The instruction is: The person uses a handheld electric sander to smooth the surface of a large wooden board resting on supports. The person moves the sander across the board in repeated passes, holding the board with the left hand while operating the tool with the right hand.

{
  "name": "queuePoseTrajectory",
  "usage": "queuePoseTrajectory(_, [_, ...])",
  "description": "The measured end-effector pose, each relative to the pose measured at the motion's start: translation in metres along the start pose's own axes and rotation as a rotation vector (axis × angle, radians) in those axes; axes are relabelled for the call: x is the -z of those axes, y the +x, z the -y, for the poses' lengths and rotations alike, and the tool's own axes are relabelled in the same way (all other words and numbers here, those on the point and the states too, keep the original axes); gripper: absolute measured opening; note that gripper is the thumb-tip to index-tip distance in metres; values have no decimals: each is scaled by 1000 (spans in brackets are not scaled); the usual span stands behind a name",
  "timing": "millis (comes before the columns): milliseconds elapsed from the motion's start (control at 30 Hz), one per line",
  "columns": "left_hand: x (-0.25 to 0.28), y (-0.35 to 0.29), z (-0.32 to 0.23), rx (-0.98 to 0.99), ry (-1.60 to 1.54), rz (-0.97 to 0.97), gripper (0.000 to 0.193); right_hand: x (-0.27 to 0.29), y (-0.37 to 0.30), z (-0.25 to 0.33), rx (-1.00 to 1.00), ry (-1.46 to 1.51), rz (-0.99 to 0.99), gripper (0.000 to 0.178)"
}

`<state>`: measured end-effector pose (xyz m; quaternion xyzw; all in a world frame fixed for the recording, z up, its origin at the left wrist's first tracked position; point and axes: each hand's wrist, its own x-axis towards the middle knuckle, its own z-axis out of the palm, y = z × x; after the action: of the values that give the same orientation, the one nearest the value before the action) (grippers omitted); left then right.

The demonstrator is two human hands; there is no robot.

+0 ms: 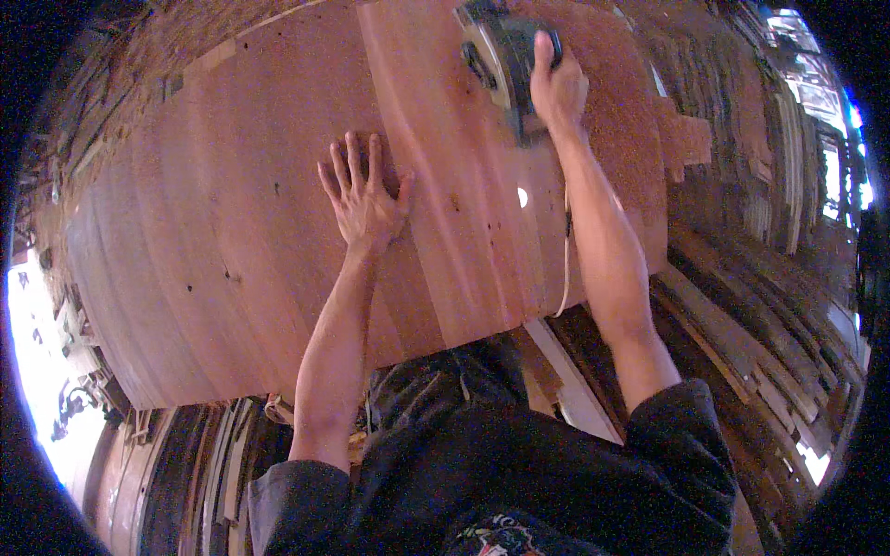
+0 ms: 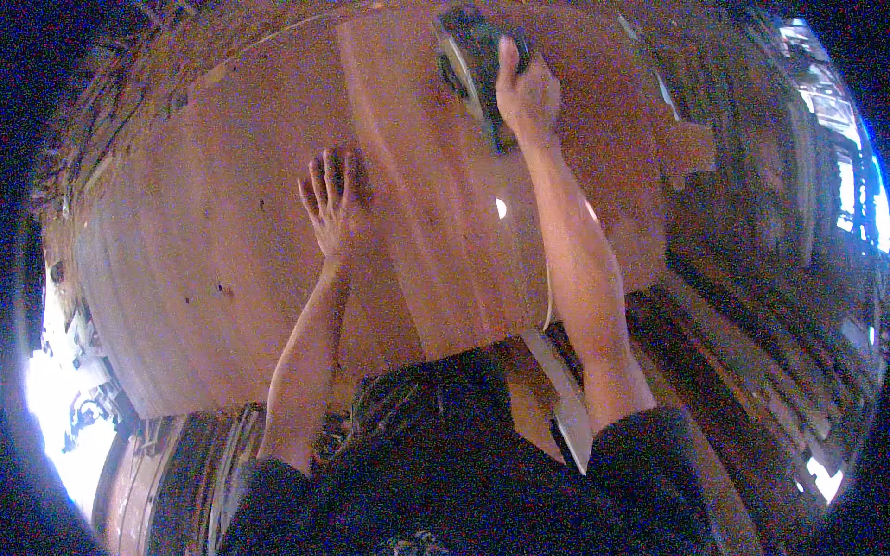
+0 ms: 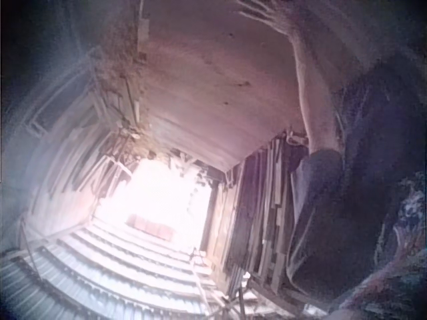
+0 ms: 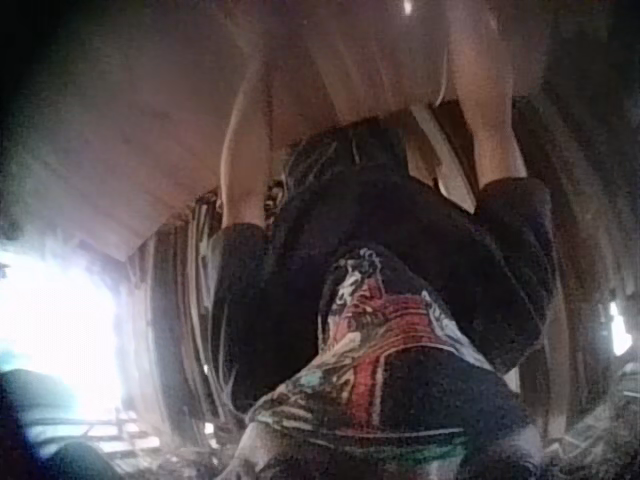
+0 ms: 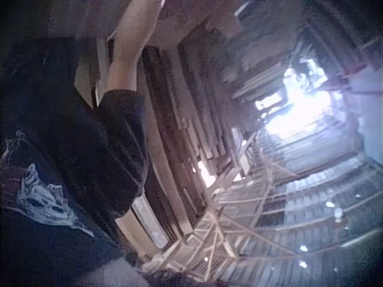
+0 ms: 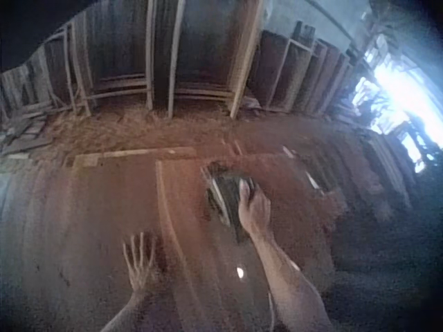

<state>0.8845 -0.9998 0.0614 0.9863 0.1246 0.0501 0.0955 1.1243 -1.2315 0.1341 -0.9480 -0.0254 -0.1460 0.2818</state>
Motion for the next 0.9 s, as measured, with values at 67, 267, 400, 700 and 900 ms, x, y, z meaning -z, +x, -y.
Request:
queuePoseTrajectory(67, [2,-4,4,25,15,4,82,-13,43,39,-92,76,164,70])
queuePoseTrajectory(267, [6,10,-15,-10,-67,0,83,-77,132,8,-22,55,-5,77])
queuePoseTrajectory(400, [6,-3,4,17,18,18,84,-9,32,40,-112,251,172,79])
queuePoseTrajectory(700, [-11,3,5,-6,32,-81,85,198,-346,-70,-714,441,109,49])
queuePoseTrajectory(900, [-24,4,14,-25,74,-85,87,270,-521,-135,-356,226,22,46])
